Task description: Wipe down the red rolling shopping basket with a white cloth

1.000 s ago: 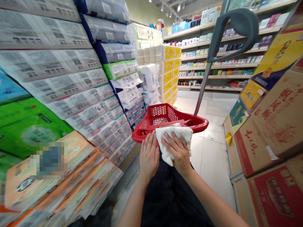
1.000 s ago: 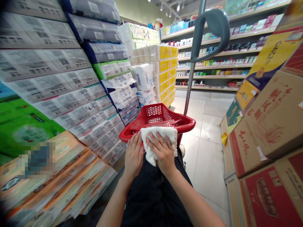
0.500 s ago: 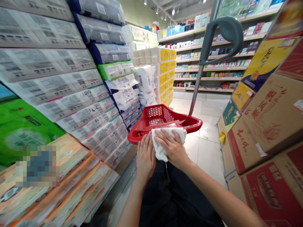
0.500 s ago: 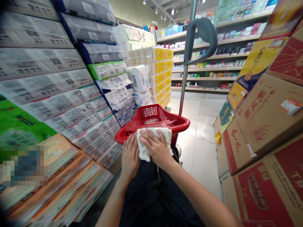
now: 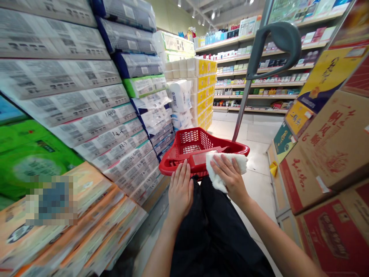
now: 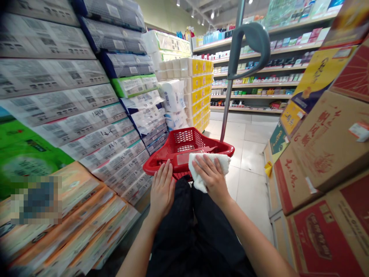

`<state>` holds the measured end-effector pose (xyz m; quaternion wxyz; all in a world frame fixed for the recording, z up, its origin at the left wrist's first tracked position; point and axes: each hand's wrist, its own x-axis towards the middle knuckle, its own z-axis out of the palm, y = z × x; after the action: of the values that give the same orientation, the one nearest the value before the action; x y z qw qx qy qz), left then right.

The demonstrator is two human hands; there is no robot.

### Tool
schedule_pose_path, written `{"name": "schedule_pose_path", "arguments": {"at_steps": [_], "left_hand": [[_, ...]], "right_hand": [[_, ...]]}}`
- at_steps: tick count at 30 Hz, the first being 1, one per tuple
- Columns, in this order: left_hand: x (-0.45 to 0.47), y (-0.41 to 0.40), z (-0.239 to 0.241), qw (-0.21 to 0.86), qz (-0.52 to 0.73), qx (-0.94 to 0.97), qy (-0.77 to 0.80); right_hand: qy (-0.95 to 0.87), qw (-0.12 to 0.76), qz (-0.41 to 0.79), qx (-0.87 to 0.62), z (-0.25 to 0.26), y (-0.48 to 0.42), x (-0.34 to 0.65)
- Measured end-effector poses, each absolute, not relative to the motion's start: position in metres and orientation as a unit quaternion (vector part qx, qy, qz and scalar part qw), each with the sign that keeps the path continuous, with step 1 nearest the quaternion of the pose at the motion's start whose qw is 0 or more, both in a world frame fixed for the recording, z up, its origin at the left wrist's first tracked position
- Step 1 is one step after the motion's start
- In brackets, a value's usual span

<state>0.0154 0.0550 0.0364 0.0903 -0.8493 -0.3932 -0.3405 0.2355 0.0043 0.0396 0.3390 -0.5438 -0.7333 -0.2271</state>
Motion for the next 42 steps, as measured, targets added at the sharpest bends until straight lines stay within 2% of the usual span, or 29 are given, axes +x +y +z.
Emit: {"name": "schedule_pose_path", "arguments": {"at_steps": [7,16,23,28,33,38,42], "left_hand": [[0.006,0.052,0.041,0.109,-0.314,-0.865,-0.376],[0.009,0.045,0.036,0.117,-0.317,-0.859,-0.384],[0.014,0.045,0.034,0.096,-0.337,-0.848,-0.397],[0.017,0.045,0.03,0.076,-0.347,-0.842,-0.406],[0.019,0.045,0.027,0.056,-0.357,-0.838,-0.409],[0.017,0.045,0.027,0.052,-0.357,-0.839,-0.407],[0.014,0.045,0.028,0.06,-0.35,-0.845,-0.401]], "right_hand": [[-0.657,0.439,-0.236,-0.567,0.029,0.005,0.236],[-0.711,0.398,-0.226,-0.534,0.034,0.016,0.16],[-0.717,0.397,-0.256,-0.513,0.02,0.012,0.203],[-0.65,0.448,-0.282,-0.545,0.006,0.008,0.243],[-0.611,0.49,-0.266,-0.563,0.005,0.013,0.221],[-0.691,0.435,-0.247,-0.522,0.016,0.016,0.167],[-0.71,0.42,-0.255,-0.505,0.021,0.016,0.161]]}}
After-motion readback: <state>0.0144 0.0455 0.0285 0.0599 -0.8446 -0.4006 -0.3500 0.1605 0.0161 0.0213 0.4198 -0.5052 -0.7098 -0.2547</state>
